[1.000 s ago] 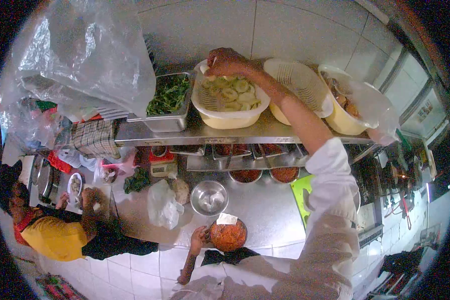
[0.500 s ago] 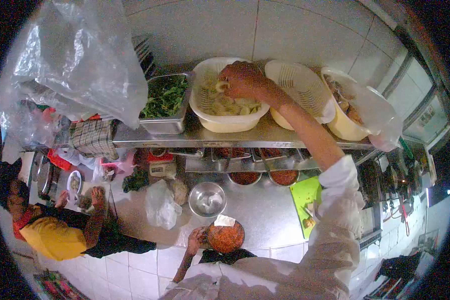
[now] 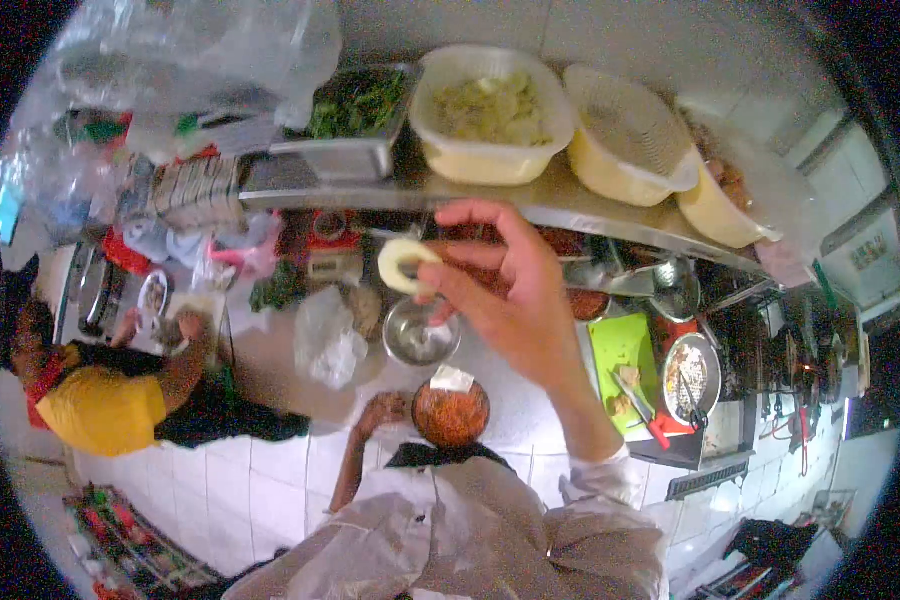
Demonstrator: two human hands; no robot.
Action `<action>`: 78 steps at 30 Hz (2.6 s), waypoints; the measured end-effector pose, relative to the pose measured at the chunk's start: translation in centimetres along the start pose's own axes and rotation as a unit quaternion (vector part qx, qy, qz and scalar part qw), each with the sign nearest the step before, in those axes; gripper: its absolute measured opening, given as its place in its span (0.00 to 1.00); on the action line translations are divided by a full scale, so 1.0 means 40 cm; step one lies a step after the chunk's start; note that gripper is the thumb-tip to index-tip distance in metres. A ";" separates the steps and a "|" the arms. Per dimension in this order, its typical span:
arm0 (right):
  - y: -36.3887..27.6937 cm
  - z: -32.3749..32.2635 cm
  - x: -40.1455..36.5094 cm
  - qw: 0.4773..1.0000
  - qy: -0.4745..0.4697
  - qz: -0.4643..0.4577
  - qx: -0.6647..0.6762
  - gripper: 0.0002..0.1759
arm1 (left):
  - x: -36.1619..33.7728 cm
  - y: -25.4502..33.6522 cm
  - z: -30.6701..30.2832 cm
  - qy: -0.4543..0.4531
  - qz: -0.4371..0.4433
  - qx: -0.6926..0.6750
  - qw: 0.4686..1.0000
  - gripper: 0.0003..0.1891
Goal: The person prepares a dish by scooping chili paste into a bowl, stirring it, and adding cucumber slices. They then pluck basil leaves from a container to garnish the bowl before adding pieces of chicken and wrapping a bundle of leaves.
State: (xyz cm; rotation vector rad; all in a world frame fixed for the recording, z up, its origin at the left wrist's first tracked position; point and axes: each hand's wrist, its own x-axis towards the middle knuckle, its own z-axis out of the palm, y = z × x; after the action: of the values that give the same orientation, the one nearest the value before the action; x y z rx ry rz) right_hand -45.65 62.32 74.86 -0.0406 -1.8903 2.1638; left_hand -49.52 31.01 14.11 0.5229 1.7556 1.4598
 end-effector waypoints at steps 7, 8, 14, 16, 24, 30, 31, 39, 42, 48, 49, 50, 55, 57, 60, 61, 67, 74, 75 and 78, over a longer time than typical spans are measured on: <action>0.133 0.099 -0.136 0.996 0.002 0.090 0.018 0.24 | -0.179 0.854 0.005 0.081 0.049 -0.086 0.992 0.23; 0.141 0.110 -0.150 0.997 0.003 0.081 0.000 0.25 | -0.210 0.928 0.018 0.087 0.039 -0.091 0.991 0.23; 0.175 0.158 -0.203 0.994 -0.025 0.073 -0.077 0.39 | -0.329 1.164 0.090 0.118 0.214 -0.168 0.955 0.16; 0.183 0.173 -0.218 0.994 -0.014 0.077 -0.078 0.41 | -0.350 1.171 0.098 0.153 0.188 -0.098 0.965 0.12; 0.231 0.176 -0.252 0.994 -0.033 0.106 -0.003 0.41 | -0.378 1.136 0.110 0.170 0.153 -0.145 0.963 0.10; 0.261 0.156 -0.267 0.990 -0.044 0.127 0.042 0.40 | -0.365 1.126 0.130 0.114 0.160 -0.246 0.949 0.09; 0.261 0.143 -0.263 0.990 -0.039 0.129 0.031 0.40 | -0.358 1.122 0.135 0.159 0.138 -0.230 0.950 0.09; 0.122 -0.023 -0.106 0.972 0.028 -0.043 -0.230 0.35 | -0.306 0.992 0.099 0.266 0.066 -0.215 0.937 0.11; 0.038 -0.107 0.033 0.928 0.109 -0.194 -0.299 0.27 | -0.305 1.002 0.094 0.271 0.058 -0.189 0.942 0.14; -0.025 -0.253 0.470 0.770 -0.093 -0.292 -0.560 0.18 | -0.262 0.950 0.047 0.299 0.046 -0.188 0.934 0.13; -0.007 -0.267 0.531 0.692 -0.164 -0.242 -0.660 0.19 | -0.251 0.947 0.044 0.310 0.040 -0.198 0.929 0.14; 0.015 -0.269 0.571 0.692 -0.158 -0.246 -0.661 0.19 | -0.239 0.938 0.041 0.308 0.046 -0.194 0.930 0.14; 0.085 -0.295 0.669 0.711 -0.243 -0.053 -0.658 0.20 | -0.183 0.911 0.030 0.337 0.030 -0.199 0.920 0.16; 0.044 -0.256 0.663 0.656 -0.280 0.001 -0.701 0.20 | -0.165 0.912 0.032 0.326 0.035 -0.205 0.922 0.15; 0.064 -0.310 0.694 0.628 -0.344 -0.006 -0.698 0.22 | -0.140 0.911 0.035 0.314 0.019 -0.216 0.925 0.10; 0.083 -0.341 0.710 0.658 -0.369 -0.065 -0.653 0.23 | -0.129 0.916 0.037 0.313 0.018 -0.217 0.924 0.10; 0.045 -0.331 0.681 0.657 -0.373 -0.016 -0.655 0.25 | -0.079 0.912 0.050 0.337 -0.023 -0.239 0.911 0.10; 0.034 -0.307 0.686 0.690 -0.367 -0.018 -0.624 0.27 | -0.058 0.923 0.044 0.329 -0.006 -0.234 0.915 0.08; 0.025 -0.301 0.682 0.685 -0.378 -0.017 -0.622 0.26 | -0.060 0.928 0.043 0.331 -0.008 -0.226 0.916 0.08; 0.006 -0.303 0.679 0.659 -0.351 -0.053 -0.664 0.25 | -0.072 0.921 0.037 0.328 -0.018 -0.237 0.914 0.08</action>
State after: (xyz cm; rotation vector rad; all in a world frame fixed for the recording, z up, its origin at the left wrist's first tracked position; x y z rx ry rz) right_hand -69.52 79.97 76.99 0.6715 -3.2895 0.1917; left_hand -52.61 39.30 50.02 -0.2942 1.7619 2.1066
